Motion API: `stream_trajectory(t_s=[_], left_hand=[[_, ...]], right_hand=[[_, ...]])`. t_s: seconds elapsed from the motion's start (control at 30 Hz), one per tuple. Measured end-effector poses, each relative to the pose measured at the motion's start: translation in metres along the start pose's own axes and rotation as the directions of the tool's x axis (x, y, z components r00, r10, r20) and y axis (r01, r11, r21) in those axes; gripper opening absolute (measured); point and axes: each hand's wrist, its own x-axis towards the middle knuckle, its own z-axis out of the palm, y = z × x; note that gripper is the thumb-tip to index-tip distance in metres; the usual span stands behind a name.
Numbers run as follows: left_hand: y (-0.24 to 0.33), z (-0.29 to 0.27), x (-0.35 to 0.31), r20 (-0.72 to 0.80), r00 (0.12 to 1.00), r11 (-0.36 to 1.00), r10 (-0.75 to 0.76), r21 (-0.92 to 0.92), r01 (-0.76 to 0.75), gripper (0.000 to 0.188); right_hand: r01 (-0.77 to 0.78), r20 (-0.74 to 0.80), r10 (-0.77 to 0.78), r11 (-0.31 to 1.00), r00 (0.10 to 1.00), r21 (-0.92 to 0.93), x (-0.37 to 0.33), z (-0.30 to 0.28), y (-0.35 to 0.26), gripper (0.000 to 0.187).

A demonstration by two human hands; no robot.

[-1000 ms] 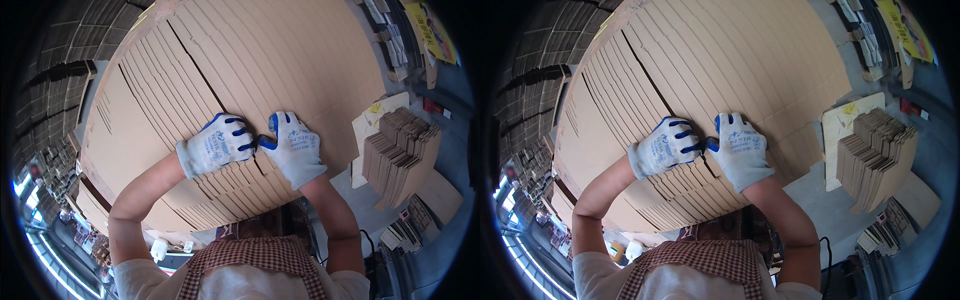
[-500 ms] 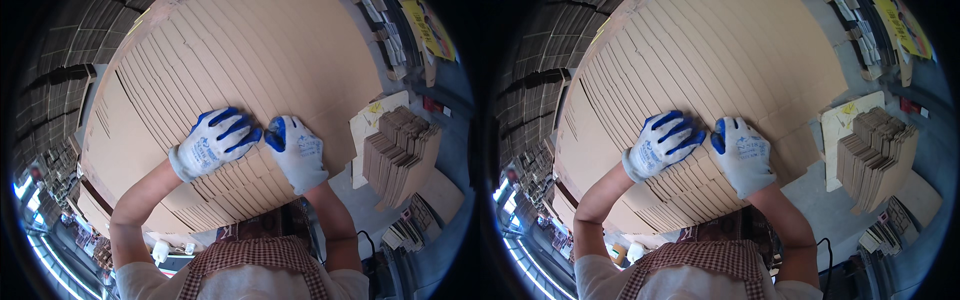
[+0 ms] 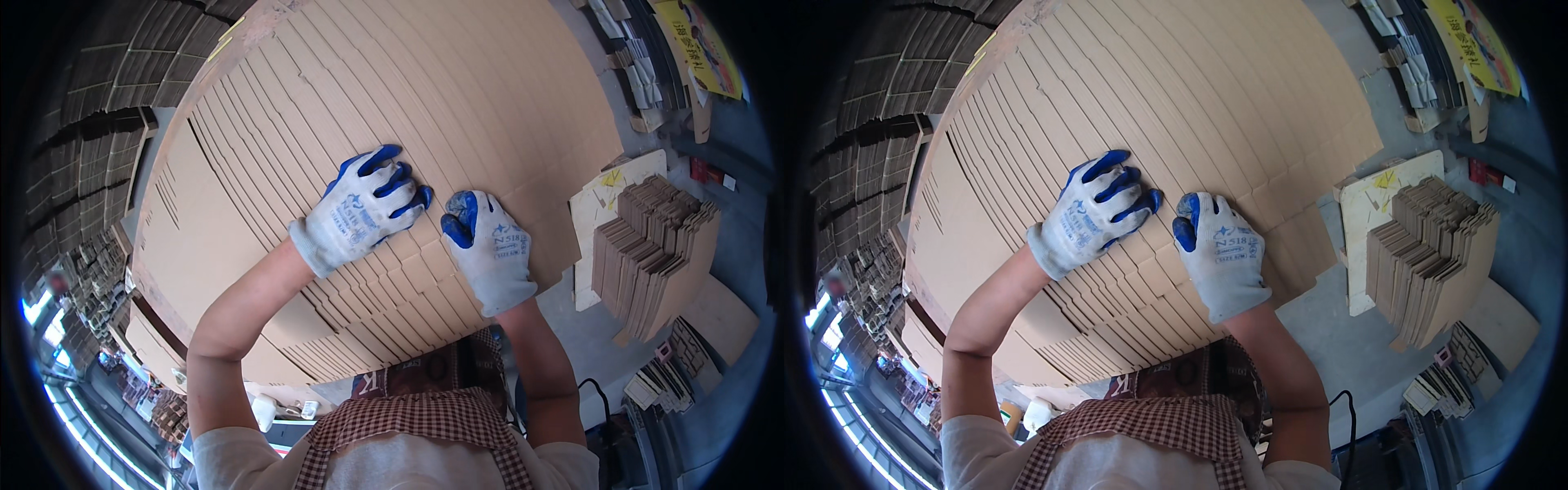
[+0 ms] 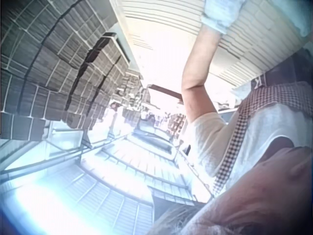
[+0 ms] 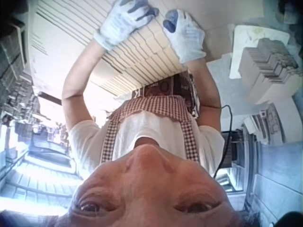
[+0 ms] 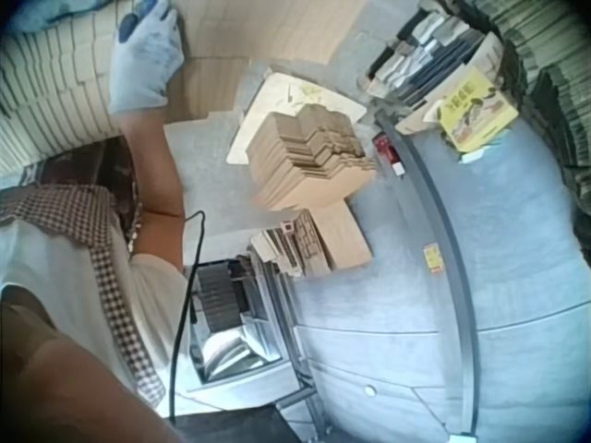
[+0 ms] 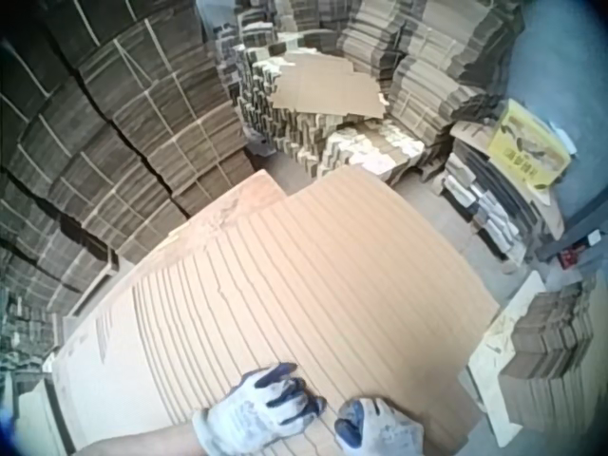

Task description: The person applies white adhesive to a large flat cardboard sheet using a brush, then stacks the treated sheet with other cardboard pieces. The person moves around the workspace to gather materials and place the finished sheet into a stack.

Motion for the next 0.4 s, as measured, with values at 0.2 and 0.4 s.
stream_trajectory(t_s=[0.2,0.4], left_hand=[[0.006,-0.015,0.001,-0.039,0.998,0.992,-0.049,-0.115,0.044,0.042],[-0.005,-0.012,0.007,-0.016,1.0,0.954,-0.004,-0.299,-0.001,0.054]], right_hand=[[0.017,-0.01,-0.017,0.999,1.0,0.032,0.002,0.001,0.006,0.032],[-0.092,0.084,0.08,0.983,0.993,0.158,0.006,-0.004,0.005,0.039]])
